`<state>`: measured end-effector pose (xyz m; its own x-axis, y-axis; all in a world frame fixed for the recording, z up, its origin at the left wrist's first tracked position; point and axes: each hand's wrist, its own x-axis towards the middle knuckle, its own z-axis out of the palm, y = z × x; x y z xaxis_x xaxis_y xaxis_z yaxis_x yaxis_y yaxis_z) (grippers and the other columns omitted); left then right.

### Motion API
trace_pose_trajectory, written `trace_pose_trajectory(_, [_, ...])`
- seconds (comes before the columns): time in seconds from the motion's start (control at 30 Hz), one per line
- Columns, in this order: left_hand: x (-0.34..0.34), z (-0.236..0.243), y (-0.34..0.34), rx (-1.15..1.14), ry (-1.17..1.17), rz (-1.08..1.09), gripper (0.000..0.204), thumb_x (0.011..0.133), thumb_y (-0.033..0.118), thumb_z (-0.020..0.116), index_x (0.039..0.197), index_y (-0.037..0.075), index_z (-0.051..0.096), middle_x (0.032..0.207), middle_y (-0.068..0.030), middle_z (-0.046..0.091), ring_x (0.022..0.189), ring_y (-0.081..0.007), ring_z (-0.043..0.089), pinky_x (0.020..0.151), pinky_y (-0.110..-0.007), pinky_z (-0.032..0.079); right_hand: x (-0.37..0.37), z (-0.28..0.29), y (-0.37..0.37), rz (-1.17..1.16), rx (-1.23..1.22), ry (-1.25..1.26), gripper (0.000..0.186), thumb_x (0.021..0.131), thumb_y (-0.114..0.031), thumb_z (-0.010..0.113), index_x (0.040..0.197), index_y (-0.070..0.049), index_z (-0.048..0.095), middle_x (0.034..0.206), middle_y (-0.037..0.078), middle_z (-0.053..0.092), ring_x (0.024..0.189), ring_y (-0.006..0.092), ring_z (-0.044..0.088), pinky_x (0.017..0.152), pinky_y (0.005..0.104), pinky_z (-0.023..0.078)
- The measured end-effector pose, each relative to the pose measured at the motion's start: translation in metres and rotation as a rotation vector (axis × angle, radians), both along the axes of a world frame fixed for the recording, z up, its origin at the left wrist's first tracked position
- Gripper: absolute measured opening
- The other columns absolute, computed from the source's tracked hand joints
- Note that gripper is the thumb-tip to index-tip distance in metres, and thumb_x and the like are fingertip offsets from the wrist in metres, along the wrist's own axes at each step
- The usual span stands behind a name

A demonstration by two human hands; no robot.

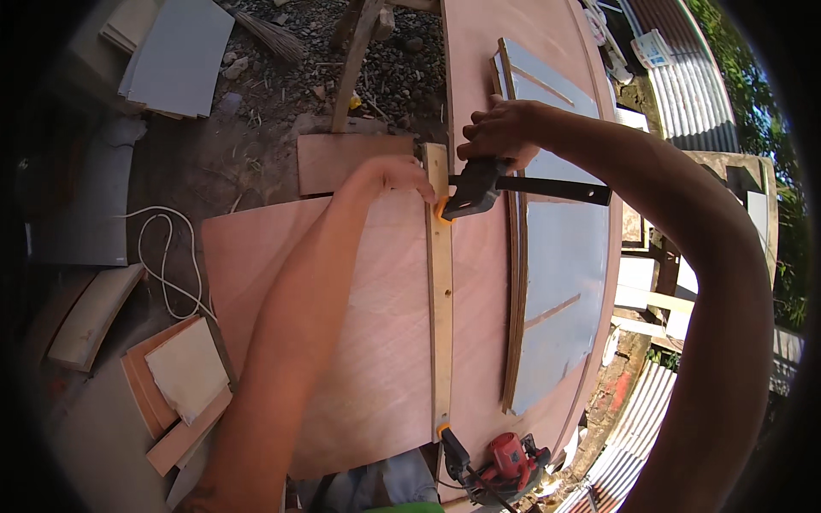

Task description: The person clamps a guide to a piece of plywood, uses a circular saw to cut the board along the guide, and then measures the cut piece using a tape measure and marks it with a pencil.

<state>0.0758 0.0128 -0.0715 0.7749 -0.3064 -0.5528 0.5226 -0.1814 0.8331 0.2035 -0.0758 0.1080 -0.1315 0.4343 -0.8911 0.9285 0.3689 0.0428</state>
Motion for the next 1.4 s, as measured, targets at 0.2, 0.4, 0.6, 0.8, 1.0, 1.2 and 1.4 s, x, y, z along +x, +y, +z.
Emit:
trace_pose_trajectory(0.2, [-0.004, 0.0, -0.002, 0.024, 0.025, 0.075, 0.058, 0.062, 0.028, 0.083, 0.109, -0.005, 0.071, 0.122, -0.0205, 0.063, 0.113, -0.0282, 0.058, 0.098, -0.033, 0.042, 0.014, -0.004, -0.004, 0.004, 0.043, -0.066, 0.053, 0.067, -0.038, 0.076, 0.115, -0.023, 0.06, 0.105, 0.006, 0.06, 0.102, 0.0297, 0.058, 0.084, 0.0413, 0.046])
trace_pose_trajectory(0.4, [-0.003, 0.0, 0.0, -0.055, -0.011, -0.013, 0.053, 0.064, 0.028, 0.083, 0.105, -0.005, 0.072, 0.122, -0.0199, 0.063, 0.112, -0.0276, 0.058, 0.097, -0.033, 0.043, 0.019, -0.029, -0.01, 0.037, 0.133, -0.177, 0.065, 0.059, -0.033, 0.084, 0.118, -0.02, 0.06, 0.109, 0.009, 0.057, 0.101, 0.0323, 0.057, 0.085, 0.0393, 0.049])
trace_pose_trajectory(0.6, [-0.009, 0.021, 0.004, 0.025, -0.007, -0.004, 0.051, 0.065, 0.029, 0.082, 0.105, -0.001, 0.074, 0.124, -0.0179, 0.063, 0.114, -0.0276, 0.058, 0.097, -0.033, 0.044, 0.019, 0.011, 0.002, -0.463, 0.1, -0.062, 0.068, 0.053, -0.022, 0.082, 0.117, -0.007, 0.063, 0.104, 0.014, 0.062, 0.099, 0.0312, 0.063, 0.085, 0.0404, 0.053])
trace_pose_trajectory(0.8, [-0.006, 0.013, 0.001, 0.044, -0.071, -0.021, 0.048, 0.066, 0.027, 0.08, 0.102, -0.003, 0.073, 0.119, -0.0178, 0.065, 0.108, -0.0268, 0.061, 0.096, -0.034, 0.044, 0.048, 0.008, -0.04, -1.24, 0.577, 0.479, 0.068, 0.07, -0.034, 0.067, 0.123, 0.008, 0.059, 0.105, 0.02, 0.068, 0.092, 0.0256, 0.067, 0.089, 0.0338, 0.053])
trace_pose_trajectory(1.0, [-0.008, 0.003, 0.003, -0.05, -0.012, -0.019, 0.042, 0.068, 0.024, 0.079, 0.1, -0.002, 0.074, 0.104, -0.0161, 0.07, 0.097, -0.0245, 0.064, 0.09, -0.032, 0.045, 0.012, -0.059, -0.065, -1.777, 0.995, 0.896, 0.061, 0.089, -0.044, 0.059, 0.123, 0.006, 0.058, 0.088, 0.011, 0.062, 0.079, 0.0214, 0.069, 0.066, 0.034, 0.059])
trace_pose_trajectory(1.2, [-0.012, 0.017, 0.009, -0.025, 0.014, -0.022, 0.061, 0.064, 0.028, 0.083, 0.112, -0.007, 0.068, 0.117, -0.0172, 0.066, 0.11, -0.025, 0.059, 0.097, -0.032, 0.042, -0.015, -0.063, -0.044, -2.166, 1.174, 0.814, 0.036, 0.089, -0.03, 0.068, 0.107, 0.0, 0.057, 0.086, 0.011, 0.062, 0.078, 0.0232, 0.071, 0.062, 0.0347, 0.06])
trace_pose_trajectory(1.4, [-0.016, 0.03, 0.01, 0.131, -0.049, -0.041, 0.048, 0.07, 0.027, 0.079, 0.109, 0.001, 0.072, 0.112, -0.0142, 0.069, 0.104, -0.0242, 0.061, 0.094, -0.033, 0.044, -0.012, -0.062, -0.047, -2.138, 1.201, 0.853, 0.037, 0.091, -0.035, 0.066, 0.103, -0.001, 0.058, 0.082, 0.01, 0.063, 0.07, 0.0228, 0.069, 0.059, 0.0349, 0.06])
